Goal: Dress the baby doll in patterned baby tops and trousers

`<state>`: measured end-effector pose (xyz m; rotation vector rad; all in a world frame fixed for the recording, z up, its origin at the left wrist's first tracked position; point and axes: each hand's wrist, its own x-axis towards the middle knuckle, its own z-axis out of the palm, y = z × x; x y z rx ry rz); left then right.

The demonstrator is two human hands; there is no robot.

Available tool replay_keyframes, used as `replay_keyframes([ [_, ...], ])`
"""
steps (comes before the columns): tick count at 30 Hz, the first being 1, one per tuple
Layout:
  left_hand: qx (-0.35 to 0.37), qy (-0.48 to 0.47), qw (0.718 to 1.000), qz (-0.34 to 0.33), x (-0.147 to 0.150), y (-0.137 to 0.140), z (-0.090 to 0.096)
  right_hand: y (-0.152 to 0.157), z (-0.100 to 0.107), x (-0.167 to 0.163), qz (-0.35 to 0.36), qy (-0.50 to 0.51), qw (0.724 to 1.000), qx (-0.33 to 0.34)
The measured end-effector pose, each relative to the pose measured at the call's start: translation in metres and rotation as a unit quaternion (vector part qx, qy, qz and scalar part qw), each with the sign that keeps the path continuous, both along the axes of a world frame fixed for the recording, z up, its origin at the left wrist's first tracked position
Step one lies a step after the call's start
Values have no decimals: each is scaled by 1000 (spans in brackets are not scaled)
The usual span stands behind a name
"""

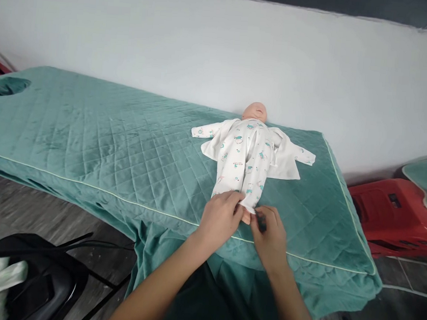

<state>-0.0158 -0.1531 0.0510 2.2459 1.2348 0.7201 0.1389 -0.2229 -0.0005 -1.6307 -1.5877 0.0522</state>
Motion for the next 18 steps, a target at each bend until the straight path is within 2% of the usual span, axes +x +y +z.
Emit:
replay_keyframes([
  [2,25,6,1000,0,-1,-1,-4,1,-7,-2,-8,23,998,-50],
  [5,67,13,998,-13,-2,0,-8,0,-8,-3,5,41,996,-76],
  [13,148,-10,985,-84,-20,3,-17,-25,10,1,17,-14,999,-24],
  [16,164,-24,982,-89,-28,-4,-23,-31,7,1,18,-34,999,-36],
  [18,168,-59,982,-70,-36,-9,-30,-33,7,0,11,-35,999,-36],
])
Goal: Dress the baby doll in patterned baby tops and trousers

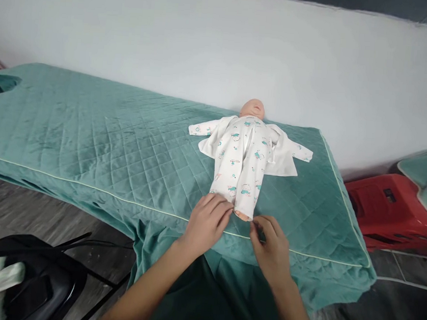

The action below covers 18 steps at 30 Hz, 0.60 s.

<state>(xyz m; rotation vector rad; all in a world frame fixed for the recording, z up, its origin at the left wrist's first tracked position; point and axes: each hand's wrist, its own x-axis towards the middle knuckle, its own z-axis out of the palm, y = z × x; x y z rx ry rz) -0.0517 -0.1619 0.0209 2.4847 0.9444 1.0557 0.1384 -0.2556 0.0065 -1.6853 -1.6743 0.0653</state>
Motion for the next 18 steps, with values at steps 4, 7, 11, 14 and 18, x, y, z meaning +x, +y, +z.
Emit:
replay_keyframes([
  [4,-42,-59,993,93,-21,-7,-21,1,9,-12,-9,-7,999,46],
  [7,-108,-26,984,136,-29,-9,-34,11,18,-28,23,-44,997,53],
  [11,-129,20,981,146,-21,-5,-36,34,23,-47,19,-113,993,9],
  [14,-124,28,979,158,-11,1,-34,49,22,-53,-16,-145,989,-28],
  [18,-119,22,978,168,-4,5,-36,59,20,-53,-36,-174,983,-50],
])
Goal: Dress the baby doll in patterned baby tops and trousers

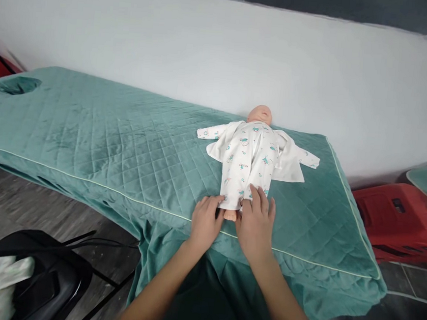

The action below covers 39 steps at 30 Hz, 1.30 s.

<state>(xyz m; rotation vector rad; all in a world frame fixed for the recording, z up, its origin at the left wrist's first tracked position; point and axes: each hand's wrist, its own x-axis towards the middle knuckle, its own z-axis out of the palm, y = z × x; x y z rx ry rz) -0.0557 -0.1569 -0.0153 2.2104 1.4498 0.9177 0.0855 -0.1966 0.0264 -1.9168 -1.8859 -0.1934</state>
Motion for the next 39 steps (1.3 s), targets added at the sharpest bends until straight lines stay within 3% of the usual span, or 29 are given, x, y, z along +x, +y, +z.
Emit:
replay_keyframes([
  [6,-10,-17,1000,0,-3,-2,-1,2,1,2,10,9,1000,10],
  [14,-52,-93,994,-28,-8,-17,1,-14,18,10,58,44,997,37],
  [19,-15,-24,999,-37,-7,-24,2,-19,16,8,62,21,997,34],
  [25,18,-2,998,-60,-12,-22,5,-17,16,17,120,31,992,28],
  [30,11,-99,993,-66,-15,-18,4,-15,22,20,162,44,985,49],
  [39,-11,-193,978,-78,-9,-6,10,-13,6,19,136,50,989,22],
])
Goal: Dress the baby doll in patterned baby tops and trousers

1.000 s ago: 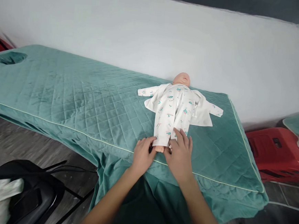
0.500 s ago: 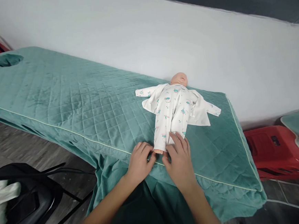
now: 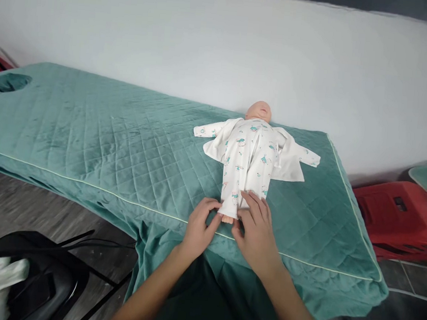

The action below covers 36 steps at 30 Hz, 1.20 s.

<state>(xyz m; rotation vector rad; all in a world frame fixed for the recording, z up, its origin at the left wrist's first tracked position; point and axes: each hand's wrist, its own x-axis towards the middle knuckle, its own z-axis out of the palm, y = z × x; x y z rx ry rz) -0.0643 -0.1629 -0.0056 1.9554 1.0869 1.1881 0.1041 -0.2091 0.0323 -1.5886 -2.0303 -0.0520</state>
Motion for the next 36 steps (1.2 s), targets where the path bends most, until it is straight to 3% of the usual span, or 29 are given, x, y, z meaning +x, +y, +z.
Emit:
replay_keyframes([
  [9,126,31,989,71,-9,-13,-19,-5,-3,1,-7,20,999,28],
  [15,101,42,993,47,-11,-9,-16,-13,-7,3,2,82,997,17],
  [19,96,40,993,50,-12,-9,-17,-24,-5,12,-35,172,984,-8],
  [24,88,29,993,71,-12,-9,-25,-28,-8,20,-71,214,974,-15],
  [28,92,21,993,77,-11,-7,-28,-25,-9,20,-54,216,974,-50],
  [36,96,32,992,76,-12,-7,-30,-20,-10,22,-29,131,991,-28],
])
